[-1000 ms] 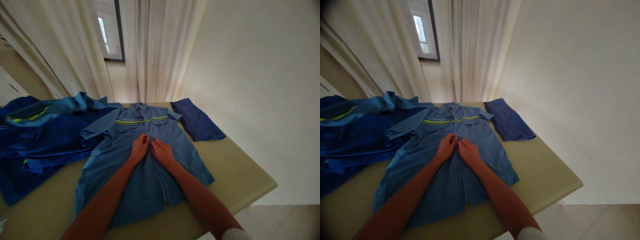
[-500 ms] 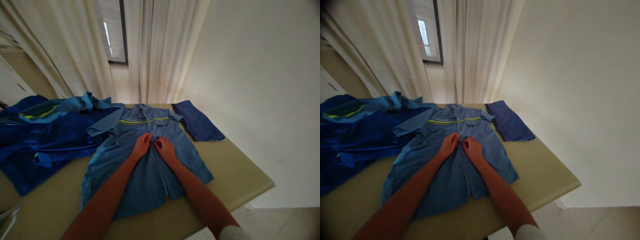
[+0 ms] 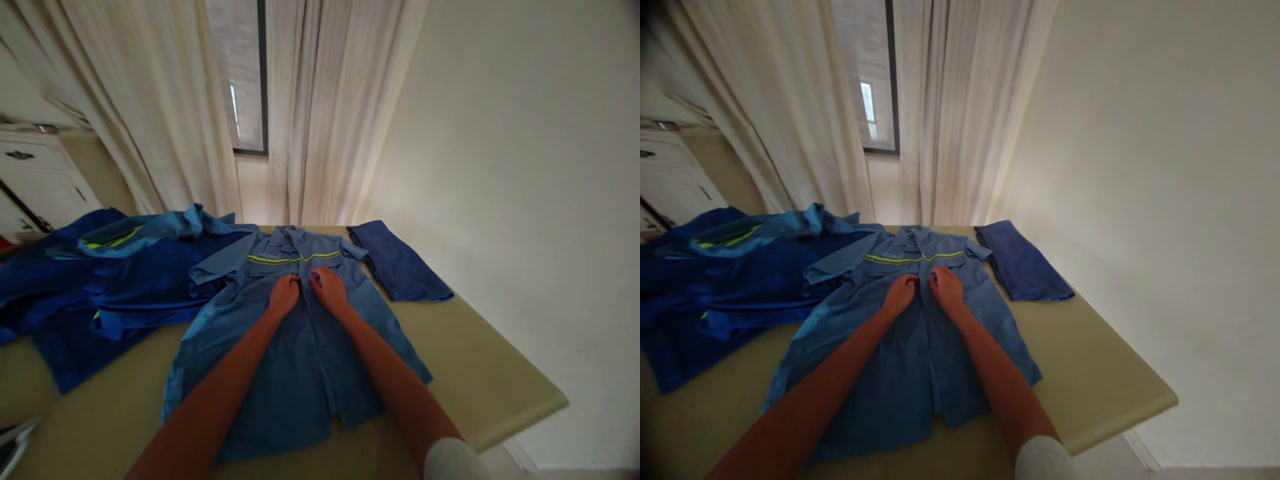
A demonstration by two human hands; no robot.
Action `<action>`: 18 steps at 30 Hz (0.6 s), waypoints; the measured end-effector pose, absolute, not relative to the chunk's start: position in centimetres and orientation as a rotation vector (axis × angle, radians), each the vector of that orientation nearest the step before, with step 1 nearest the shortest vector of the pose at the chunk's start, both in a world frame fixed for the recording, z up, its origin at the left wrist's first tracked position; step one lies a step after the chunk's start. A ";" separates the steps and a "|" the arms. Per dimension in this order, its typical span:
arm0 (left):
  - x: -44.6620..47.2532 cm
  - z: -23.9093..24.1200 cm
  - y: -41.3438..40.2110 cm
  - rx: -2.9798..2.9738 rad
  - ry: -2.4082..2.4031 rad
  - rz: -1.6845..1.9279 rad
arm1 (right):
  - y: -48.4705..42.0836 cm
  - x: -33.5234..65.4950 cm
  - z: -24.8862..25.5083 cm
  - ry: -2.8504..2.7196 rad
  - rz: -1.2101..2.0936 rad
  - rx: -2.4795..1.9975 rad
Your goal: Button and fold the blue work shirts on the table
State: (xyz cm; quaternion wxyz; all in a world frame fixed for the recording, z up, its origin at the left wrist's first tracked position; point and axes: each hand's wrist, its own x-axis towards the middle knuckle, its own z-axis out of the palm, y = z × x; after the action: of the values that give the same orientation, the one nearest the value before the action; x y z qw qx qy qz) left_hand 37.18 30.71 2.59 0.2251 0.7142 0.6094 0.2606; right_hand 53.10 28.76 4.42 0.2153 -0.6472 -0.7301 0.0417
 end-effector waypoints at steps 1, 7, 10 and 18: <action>37.3 2.6 31.2 1.938 1.718 0.731 | 29.8 52.9 4.4 -2.072 0.102 -1.765; 38.6 2.1 31.9 1.830 1.895 0.765 | 32.2 51.9 2.3 -2.158 0.104 -1.762; 39.4 1.9 32.2 1.811 1.969 0.783 | 32.2 52.1 1.8 -2.162 0.116 -1.743; 39.0 1.6 33.1 1.856 1.913 0.907 | 32.7 52.3 1.7 -2.190 0.142 -1.667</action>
State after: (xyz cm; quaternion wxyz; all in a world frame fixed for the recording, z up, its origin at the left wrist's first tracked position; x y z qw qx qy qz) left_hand 38.98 33.08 1.59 0.1623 0.6504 0.6705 0.3180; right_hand 52.33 32.68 1.67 0.1914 -0.5938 -0.7799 0.0507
